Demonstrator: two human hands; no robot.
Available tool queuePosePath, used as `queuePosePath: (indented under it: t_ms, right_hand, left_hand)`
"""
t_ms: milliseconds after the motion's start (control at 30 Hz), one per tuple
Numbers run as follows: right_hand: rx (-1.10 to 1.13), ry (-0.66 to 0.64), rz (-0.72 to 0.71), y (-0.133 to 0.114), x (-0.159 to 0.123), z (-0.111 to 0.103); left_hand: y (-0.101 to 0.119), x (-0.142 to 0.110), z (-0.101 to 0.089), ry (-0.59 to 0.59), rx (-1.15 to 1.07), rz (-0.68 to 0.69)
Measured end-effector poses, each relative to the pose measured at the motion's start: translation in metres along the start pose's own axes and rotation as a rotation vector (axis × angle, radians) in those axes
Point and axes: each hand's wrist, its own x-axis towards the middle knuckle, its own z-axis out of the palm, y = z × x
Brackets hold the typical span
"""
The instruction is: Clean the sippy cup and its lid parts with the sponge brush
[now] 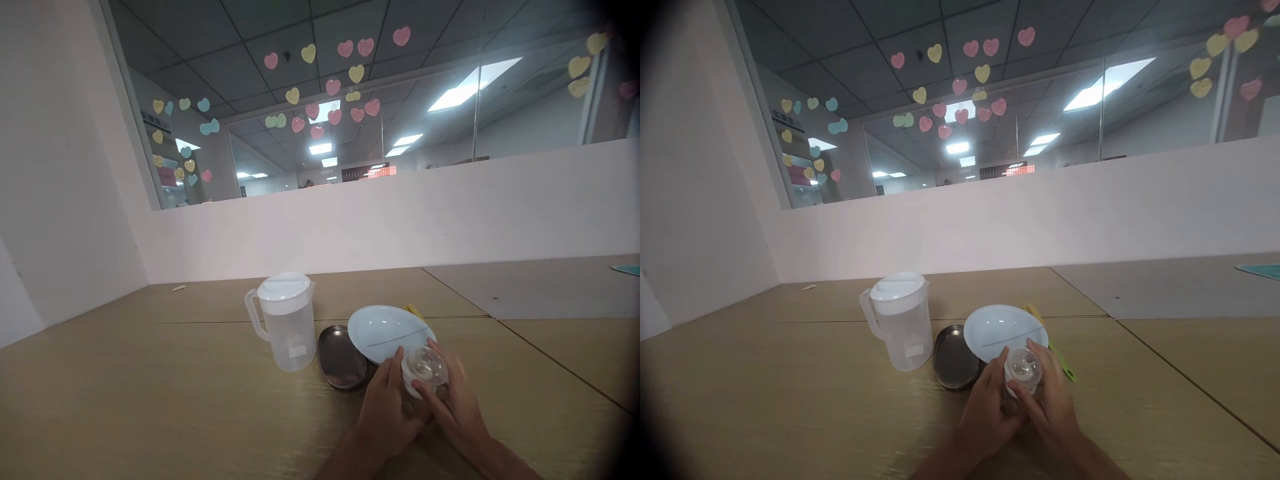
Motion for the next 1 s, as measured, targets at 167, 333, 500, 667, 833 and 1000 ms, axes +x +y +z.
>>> queuePosePath:
  t_ms: [167,333,500,667,833,1000]
  right_hand:
    - [0.066,0.024,-0.059,0.011,-0.005,0.004]
    - [0.07,0.079,-0.051,0.015,-0.01,0.004]
    - [0.087,0.102,-0.083,0.017,-0.01,0.002]
    - [0.159,0.071,-0.128,0.011,0.002,-0.006]
    - [0.169,0.062,-0.173,0.005,0.007,-0.011]
    - [0.185,0.056,-0.25,0.01,0.008,-0.012]
  left_hand:
    - [0.003,-0.001,-0.002,-0.012,0.01,-0.027]
    - [0.005,0.001,-0.003,-0.027,0.004,0.006]
    - [0.007,0.002,-0.004,-0.027,0.016,0.019]
    - [0.008,0.002,-0.003,-0.032,0.03,0.025]
    - [0.006,0.0,-0.001,-0.011,0.048,0.018]
    - [0.007,0.0,-0.001,0.01,0.038,0.066]
